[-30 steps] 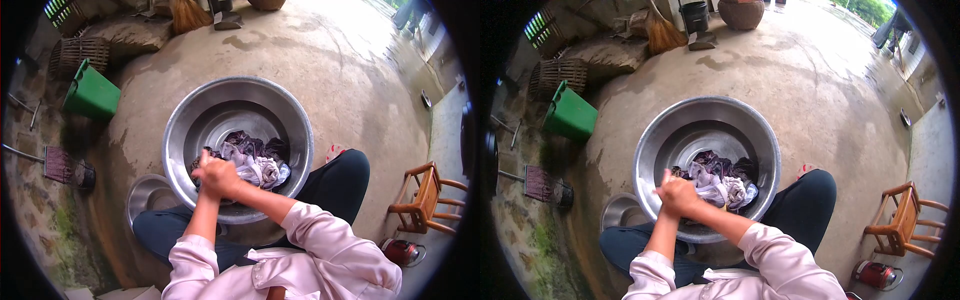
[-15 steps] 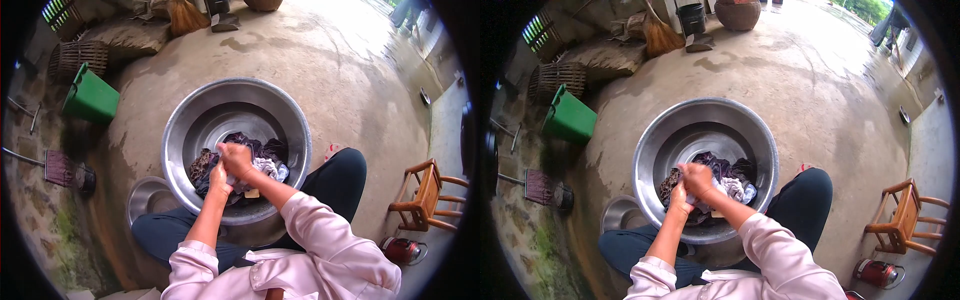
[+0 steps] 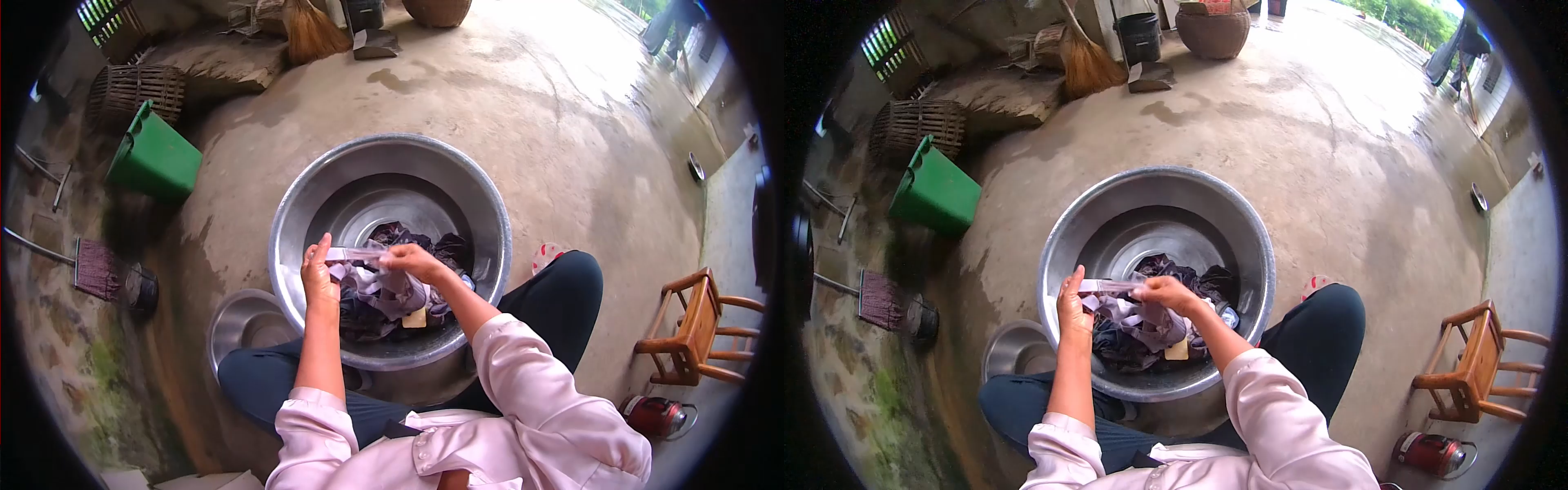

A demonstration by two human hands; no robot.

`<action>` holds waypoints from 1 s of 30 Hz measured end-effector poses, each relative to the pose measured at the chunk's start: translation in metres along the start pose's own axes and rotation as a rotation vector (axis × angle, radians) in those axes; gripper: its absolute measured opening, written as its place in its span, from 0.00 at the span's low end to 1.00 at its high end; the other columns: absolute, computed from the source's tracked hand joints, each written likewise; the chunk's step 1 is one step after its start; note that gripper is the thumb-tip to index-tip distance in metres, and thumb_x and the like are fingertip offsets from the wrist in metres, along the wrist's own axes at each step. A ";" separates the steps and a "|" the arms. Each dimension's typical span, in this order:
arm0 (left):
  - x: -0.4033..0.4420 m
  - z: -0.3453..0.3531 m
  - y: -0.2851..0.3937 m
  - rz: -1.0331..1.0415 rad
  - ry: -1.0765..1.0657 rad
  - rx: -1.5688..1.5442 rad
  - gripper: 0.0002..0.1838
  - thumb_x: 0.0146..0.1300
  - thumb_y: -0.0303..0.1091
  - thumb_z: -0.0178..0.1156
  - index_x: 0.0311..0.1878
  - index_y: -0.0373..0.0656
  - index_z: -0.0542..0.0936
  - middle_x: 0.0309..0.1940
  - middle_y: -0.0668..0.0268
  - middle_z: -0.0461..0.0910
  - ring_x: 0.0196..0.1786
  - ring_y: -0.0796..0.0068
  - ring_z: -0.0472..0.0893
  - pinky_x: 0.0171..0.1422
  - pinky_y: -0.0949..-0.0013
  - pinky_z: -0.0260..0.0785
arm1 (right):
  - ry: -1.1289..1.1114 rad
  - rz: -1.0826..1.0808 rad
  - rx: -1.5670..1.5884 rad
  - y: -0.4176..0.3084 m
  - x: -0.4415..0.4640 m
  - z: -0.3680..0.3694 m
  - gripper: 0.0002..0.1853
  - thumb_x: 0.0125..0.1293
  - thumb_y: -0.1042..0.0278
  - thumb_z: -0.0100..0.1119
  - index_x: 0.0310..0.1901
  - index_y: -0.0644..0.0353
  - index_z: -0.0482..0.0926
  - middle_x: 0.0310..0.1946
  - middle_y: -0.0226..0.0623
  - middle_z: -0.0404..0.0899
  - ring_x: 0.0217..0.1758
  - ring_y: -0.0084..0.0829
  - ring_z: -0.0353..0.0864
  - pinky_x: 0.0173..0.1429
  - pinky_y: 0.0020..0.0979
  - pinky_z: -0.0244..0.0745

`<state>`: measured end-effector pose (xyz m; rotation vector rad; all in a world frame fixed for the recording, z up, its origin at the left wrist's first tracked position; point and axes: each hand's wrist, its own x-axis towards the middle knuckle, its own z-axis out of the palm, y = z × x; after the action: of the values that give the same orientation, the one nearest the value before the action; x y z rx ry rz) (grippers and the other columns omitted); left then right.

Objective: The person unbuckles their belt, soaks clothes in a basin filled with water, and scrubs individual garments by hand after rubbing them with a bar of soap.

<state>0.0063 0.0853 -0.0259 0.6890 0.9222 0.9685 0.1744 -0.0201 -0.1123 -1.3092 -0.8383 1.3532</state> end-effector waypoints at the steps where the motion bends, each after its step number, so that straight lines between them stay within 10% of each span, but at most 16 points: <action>1: -0.002 0.001 -0.001 0.021 0.045 0.018 0.14 0.57 0.36 0.68 0.25 0.48 0.70 0.19 0.71 0.72 0.18 0.78 0.73 0.20 0.72 0.66 | 0.083 -0.111 0.263 0.003 0.002 0.003 0.14 0.64 0.55 0.62 0.39 0.59 0.84 0.34 0.27 0.82 0.38 0.19 0.76 0.44 0.24 0.70; 5: -0.007 -0.001 -0.022 -0.076 0.058 0.199 0.12 0.58 0.31 0.66 0.31 0.44 0.69 0.22 0.62 0.78 0.15 0.75 0.74 0.14 0.72 0.64 | 0.195 -0.112 0.780 -0.052 -0.009 0.024 0.09 0.67 0.63 0.59 0.35 0.58 0.72 0.34 0.36 0.82 0.34 0.22 0.79 0.41 0.24 0.75; 9: 0.003 -0.004 -0.045 -0.227 -0.019 0.096 0.12 0.67 0.43 0.57 0.31 0.49 0.68 0.25 0.69 0.74 0.21 0.75 0.73 0.24 0.65 0.68 | 0.506 -0.448 -0.220 -0.086 -0.019 0.085 0.13 0.63 0.59 0.61 0.41 0.59 0.73 0.25 0.39 0.79 0.27 0.31 0.79 0.31 0.31 0.72; 12: 0.018 -0.042 -0.055 -0.466 -0.629 -0.427 0.20 0.69 0.54 0.50 0.26 0.51 0.72 0.20 0.69 0.73 0.23 0.77 0.74 0.32 0.67 0.71 | 0.394 -0.674 -0.859 -0.095 -0.044 0.132 0.20 0.59 0.48 0.62 0.25 0.60 0.78 0.25 0.49 0.79 0.32 0.46 0.82 0.35 0.44 0.75; 15: -0.026 -0.008 -0.053 -0.489 -0.453 -0.576 0.24 0.70 0.58 0.45 0.27 0.50 0.74 0.20 0.71 0.74 0.24 0.77 0.74 0.35 0.65 0.72 | 0.631 -0.554 -0.826 -0.068 -0.017 0.124 0.20 0.63 0.50 0.57 0.24 0.58 0.80 0.21 0.47 0.78 0.26 0.48 0.80 0.31 0.43 0.75; 17: -0.047 0.023 -0.037 -0.564 -0.023 -0.010 0.17 0.70 0.47 0.50 0.26 0.50 0.75 0.22 0.69 0.76 0.30 0.76 0.78 0.38 0.68 0.72 | 0.733 -0.299 -0.658 -0.077 -0.007 0.096 0.20 0.64 0.49 0.57 0.28 0.59 0.83 0.25 0.48 0.80 0.28 0.47 0.81 0.32 0.43 0.74; 25: 0.005 -0.028 -0.045 -0.521 -0.860 -0.602 0.13 0.69 0.43 0.51 0.30 0.51 0.77 0.22 0.72 0.75 0.30 0.77 0.77 0.38 0.71 0.71 | 0.548 -0.477 -0.793 -0.080 -0.011 0.147 0.19 0.65 0.50 0.57 0.27 0.59 0.81 0.23 0.50 0.78 0.27 0.50 0.79 0.31 0.44 0.72; 30: -0.025 0.049 -0.014 -0.495 -0.147 -0.039 0.14 0.66 0.51 0.55 0.34 0.51 0.78 0.20 0.72 0.73 0.22 0.77 0.75 0.28 0.73 0.71 | 0.789 -0.600 -0.653 -0.119 0.037 0.065 0.24 0.69 0.50 0.50 0.20 0.60 0.76 0.22 0.50 0.76 0.27 0.53 0.77 0.29 0.47 0.70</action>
<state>0.0484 0.0522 -0.0067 0.4589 0.8847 0.4888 0.1397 0.0537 0.0026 -1.7069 -1.0073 0.0277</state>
